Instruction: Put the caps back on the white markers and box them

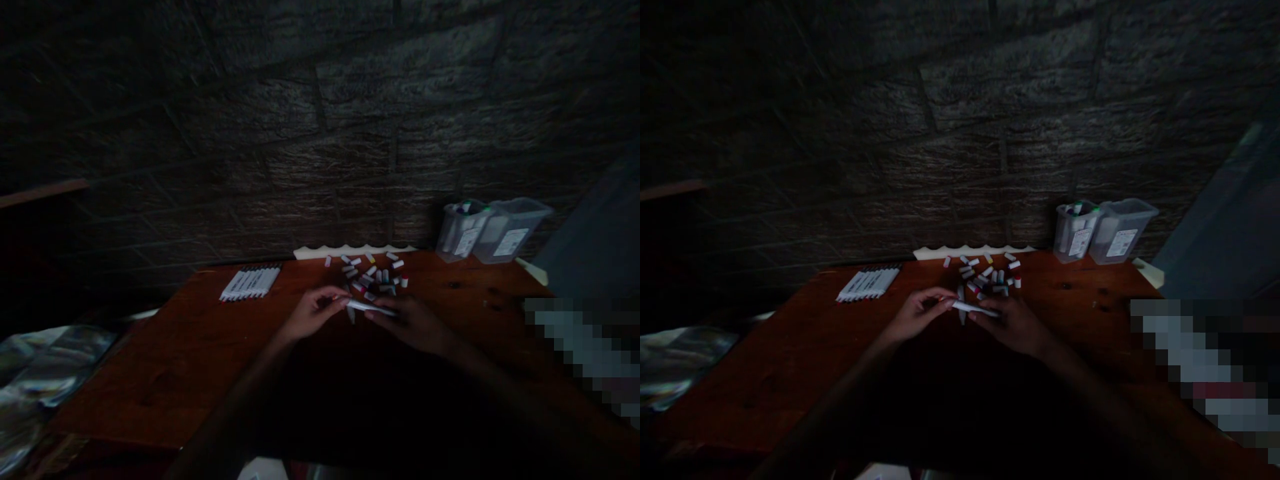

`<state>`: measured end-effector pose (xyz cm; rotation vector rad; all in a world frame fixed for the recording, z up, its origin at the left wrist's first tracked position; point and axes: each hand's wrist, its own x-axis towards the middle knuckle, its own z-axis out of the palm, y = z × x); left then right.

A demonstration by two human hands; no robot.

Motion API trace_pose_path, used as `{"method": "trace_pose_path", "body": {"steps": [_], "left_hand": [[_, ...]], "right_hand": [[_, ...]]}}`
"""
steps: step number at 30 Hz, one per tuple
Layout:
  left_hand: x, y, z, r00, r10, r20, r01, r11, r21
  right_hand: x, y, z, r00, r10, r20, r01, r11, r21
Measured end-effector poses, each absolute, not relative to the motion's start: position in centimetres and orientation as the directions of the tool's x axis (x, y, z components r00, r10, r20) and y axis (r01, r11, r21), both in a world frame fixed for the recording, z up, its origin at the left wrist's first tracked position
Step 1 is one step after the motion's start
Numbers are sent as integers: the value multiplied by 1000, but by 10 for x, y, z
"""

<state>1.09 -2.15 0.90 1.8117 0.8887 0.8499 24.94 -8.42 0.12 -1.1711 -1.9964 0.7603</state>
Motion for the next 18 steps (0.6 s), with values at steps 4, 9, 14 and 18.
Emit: {"method": "trace_pose_path", "body": {"steps": [4,9,14,18], "left_hand": [[7,-20,9,539,822,187,225,-354,908],[7,-21,9,533,829,170,241,-341,909],[9,-23,11,525,837,158,192,-297,935],[10,-21,12,449,888,103,157,-191,969]], "right_hand": [[251,-85,1,-372,874,312,559,480,-676],[251,-86,1,-401,874,273,521,463,-717],[253,-87,2,-370,867,334,650,498,-574],[250,-88,0,-381,857,348,613,515,-599]]}}
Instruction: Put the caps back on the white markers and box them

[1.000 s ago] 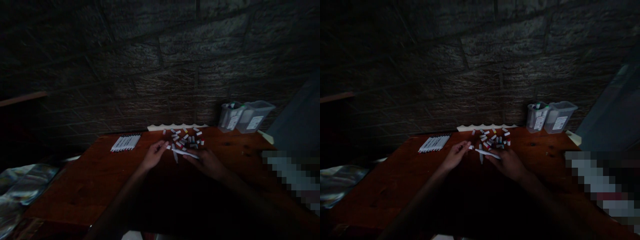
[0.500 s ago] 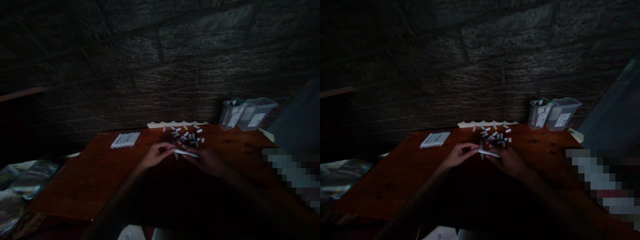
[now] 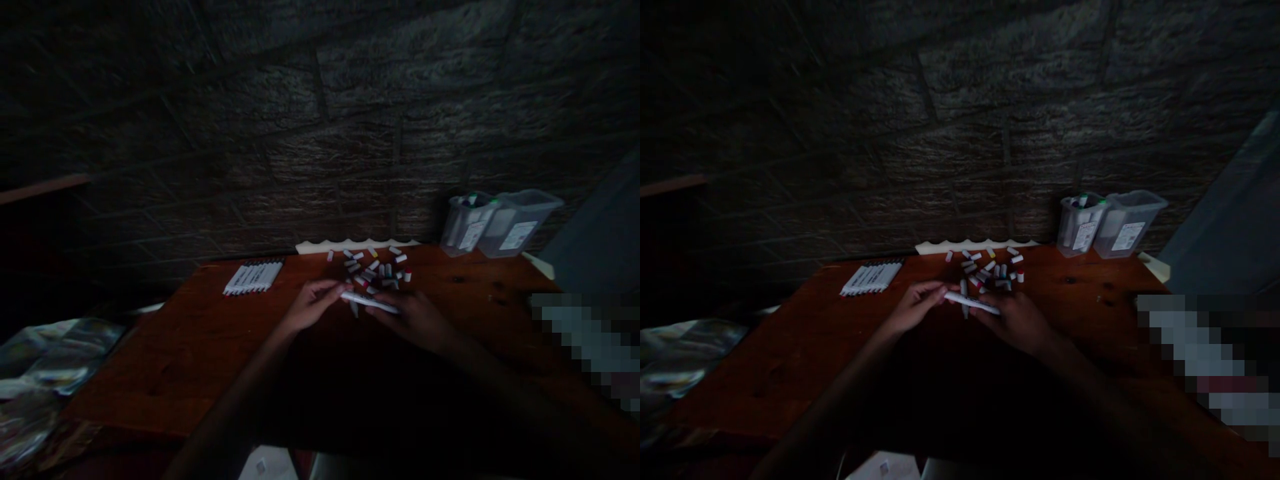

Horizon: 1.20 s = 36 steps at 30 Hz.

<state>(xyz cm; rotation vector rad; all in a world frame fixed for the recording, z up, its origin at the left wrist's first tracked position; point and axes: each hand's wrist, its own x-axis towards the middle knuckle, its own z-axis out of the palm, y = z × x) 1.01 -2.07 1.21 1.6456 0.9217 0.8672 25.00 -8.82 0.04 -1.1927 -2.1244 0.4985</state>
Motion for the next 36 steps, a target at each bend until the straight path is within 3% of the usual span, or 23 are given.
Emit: {"method": "trace_pose_path", "body": {"steps": [6,9,12,19,25,32,36], "left_hand": [[21,-14,13,199,979,-46,-197,86,977],[30,-17,11,253,956,-146,-319,225,921],[36,-23,7,343,922,-177,-298,286,911],[36,-25,3,343,919,-193,-199,272,941],[38,-23,0,306,939,-156,-219,229,949],[40,-19,9,135,990,-50,-482,109,869],[44,-24,15,78,997,-8,-585,53,809]], "right_hand": [[233,-96,-2,-415,862,290,646,504,-573],[224,-100,-3,-446,838,316,662,546,-513],[220,-103,-7,-463,815,348,667,579,-470],[212,-109,-11,-460,808,368,676,587,-445],[213,-109,-9,-473,835,279,713,550,-435],[213,-106,1,-423,874,237,828,479,-291],[204,-102,2,-442,858,261,804,508,-309]]}}
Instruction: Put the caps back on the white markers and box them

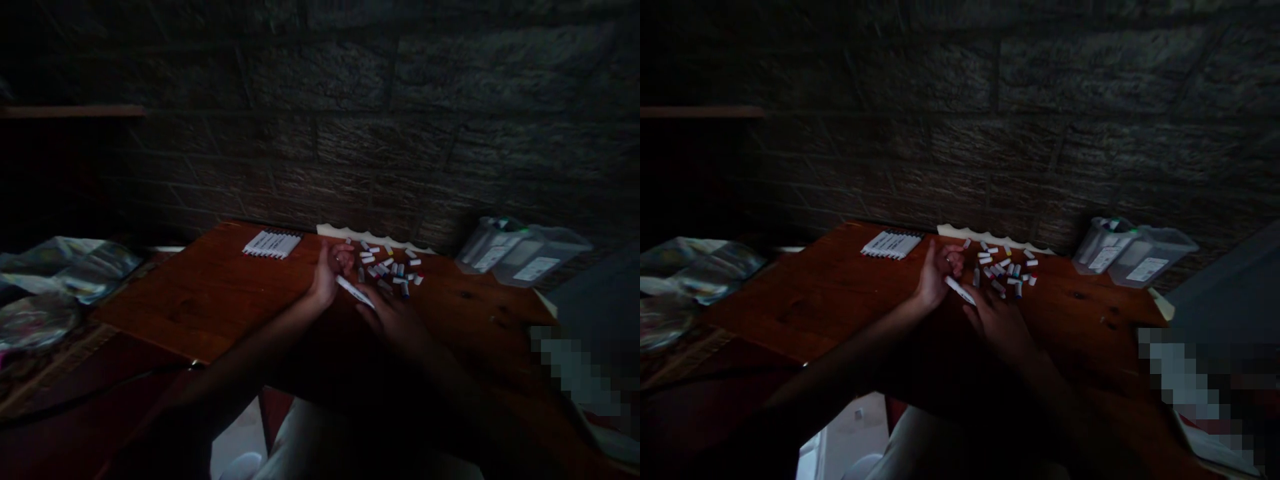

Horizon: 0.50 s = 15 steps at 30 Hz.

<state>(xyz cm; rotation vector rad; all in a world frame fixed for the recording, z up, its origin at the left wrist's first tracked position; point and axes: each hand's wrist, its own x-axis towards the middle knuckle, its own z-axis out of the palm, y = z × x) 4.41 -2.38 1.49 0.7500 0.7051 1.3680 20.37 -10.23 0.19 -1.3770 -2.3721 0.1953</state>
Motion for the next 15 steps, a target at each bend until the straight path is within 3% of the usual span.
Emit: {"method": "trace_pose_path", "body": {"steps": [5,9,13,15], "left_hand": [[61,-32,12,179,983,-49,-646,155,747],[58,-28,10,129,992,-15,-646,96,758],[38,-13,6,6,1000,-27,-571,25,821],[30,-6,4,-41,999,-19,-549,-6,836]], "right_hand": [[200,-95,-8,-425,856,294,739,516,-433],[219,-90,-9,-336,868,366,602,496,-625],[244,-88,11,-63,945,319,353,321,-879],[253,-87,24,66,959,277,189,261,-947]]}}
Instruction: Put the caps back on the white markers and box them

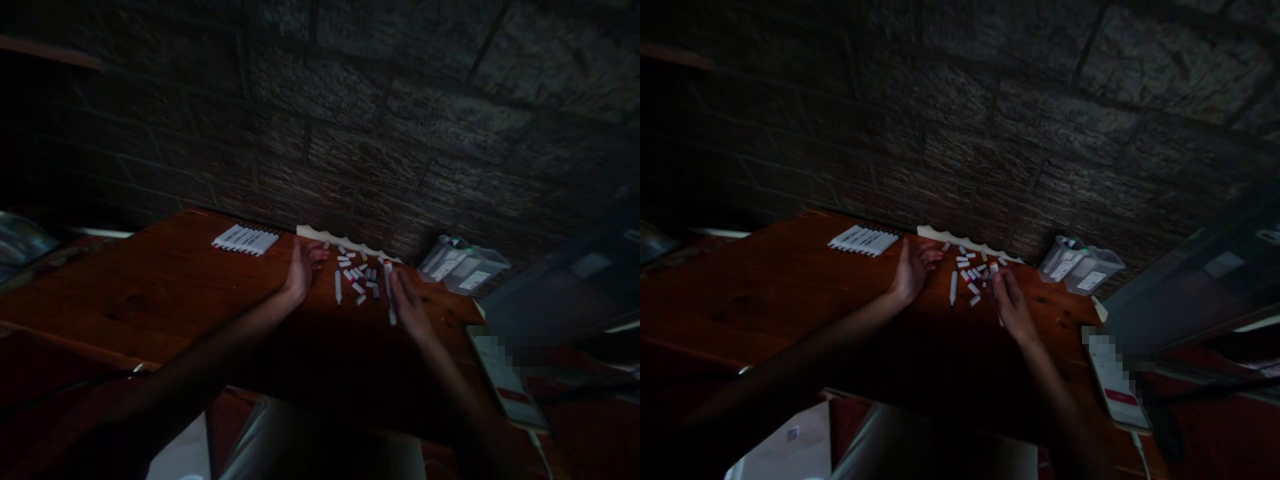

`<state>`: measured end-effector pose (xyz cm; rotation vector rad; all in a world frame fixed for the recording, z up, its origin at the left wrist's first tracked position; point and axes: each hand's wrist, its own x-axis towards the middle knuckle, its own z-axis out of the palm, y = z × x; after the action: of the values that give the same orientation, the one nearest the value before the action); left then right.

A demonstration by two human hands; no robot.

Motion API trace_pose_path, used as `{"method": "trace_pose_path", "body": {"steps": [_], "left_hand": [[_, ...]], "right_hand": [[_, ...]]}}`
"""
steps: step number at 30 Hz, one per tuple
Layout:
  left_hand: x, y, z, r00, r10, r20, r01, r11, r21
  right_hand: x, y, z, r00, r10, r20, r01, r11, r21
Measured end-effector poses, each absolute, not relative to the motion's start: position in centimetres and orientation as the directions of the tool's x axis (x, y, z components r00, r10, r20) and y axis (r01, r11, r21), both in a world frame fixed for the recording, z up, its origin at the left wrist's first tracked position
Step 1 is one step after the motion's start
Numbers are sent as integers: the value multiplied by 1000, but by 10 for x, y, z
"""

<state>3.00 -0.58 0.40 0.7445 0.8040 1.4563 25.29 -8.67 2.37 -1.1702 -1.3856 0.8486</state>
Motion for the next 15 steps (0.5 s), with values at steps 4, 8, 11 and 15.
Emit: {"method": "trace_pose_path", "body": {"steps": [4,8,11,15], "left_hand": [[28,2,-1,-96,995,-29,-505,-23,863],[33,2,-5,-109,994,-1,-440,-47,897],[34,2,-5,-117,993,17,-431,-66,900],[32,2,-6,-132,991,28,-404,-79,911]], "right_hand": [[263,-82,39,158,967,199,-105,217,-970],[272,-83,32,177,980,92,-224,131,-966],[276,-85,23,154,987,50,-275,92,-957],[278,-84,19,136,990,47,-367,94,-926]]}}
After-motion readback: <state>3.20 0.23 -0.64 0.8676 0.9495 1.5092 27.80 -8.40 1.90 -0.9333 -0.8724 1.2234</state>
